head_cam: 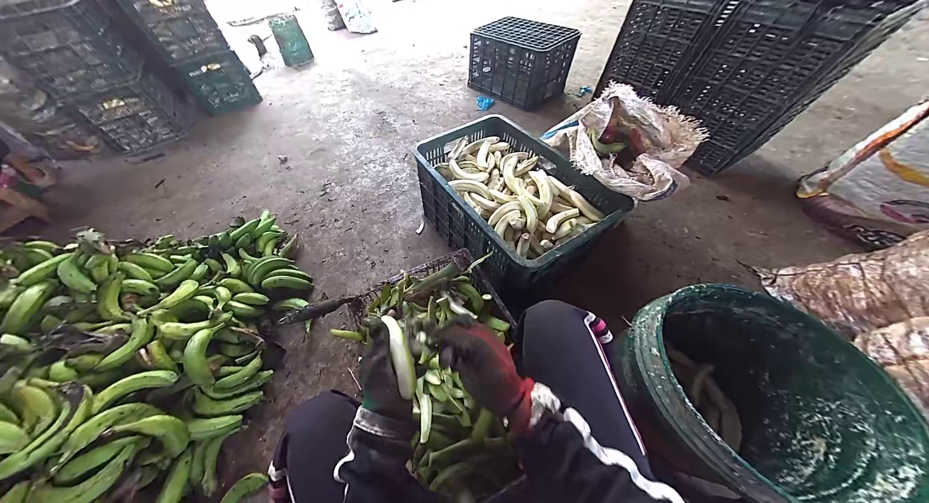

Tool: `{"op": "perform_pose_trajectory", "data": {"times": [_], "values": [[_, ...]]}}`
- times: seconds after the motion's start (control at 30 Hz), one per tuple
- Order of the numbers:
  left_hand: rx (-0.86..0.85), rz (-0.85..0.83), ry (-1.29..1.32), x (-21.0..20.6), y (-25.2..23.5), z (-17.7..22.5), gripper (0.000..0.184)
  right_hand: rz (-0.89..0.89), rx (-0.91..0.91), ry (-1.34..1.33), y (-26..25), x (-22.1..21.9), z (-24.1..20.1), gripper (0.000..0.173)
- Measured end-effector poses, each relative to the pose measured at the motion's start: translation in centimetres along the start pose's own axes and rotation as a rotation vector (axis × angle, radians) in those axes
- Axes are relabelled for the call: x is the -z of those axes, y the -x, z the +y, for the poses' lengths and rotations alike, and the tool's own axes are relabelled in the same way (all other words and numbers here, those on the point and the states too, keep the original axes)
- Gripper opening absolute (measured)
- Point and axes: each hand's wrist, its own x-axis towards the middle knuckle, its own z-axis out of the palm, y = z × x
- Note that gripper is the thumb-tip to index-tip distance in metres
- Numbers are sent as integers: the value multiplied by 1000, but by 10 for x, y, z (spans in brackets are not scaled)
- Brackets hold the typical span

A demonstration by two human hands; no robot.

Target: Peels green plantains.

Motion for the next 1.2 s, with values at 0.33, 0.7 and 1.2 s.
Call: {"op": "perform_pose_trajectory", "data": {"times": [0.33, 0.7, 1.2], "values": [[263, -113, 500, -2, 4, 2, 55, 69, 163, 145, 10, -19, -11, 19], [266, -64, 327, 1, 9, 17, 44, -91, -385, -268, -24, 0, -2, 36], [229, -131, 410, 4, 17, 13, 52, 200, -440, -596, -13, -16, 0, 28]]}}
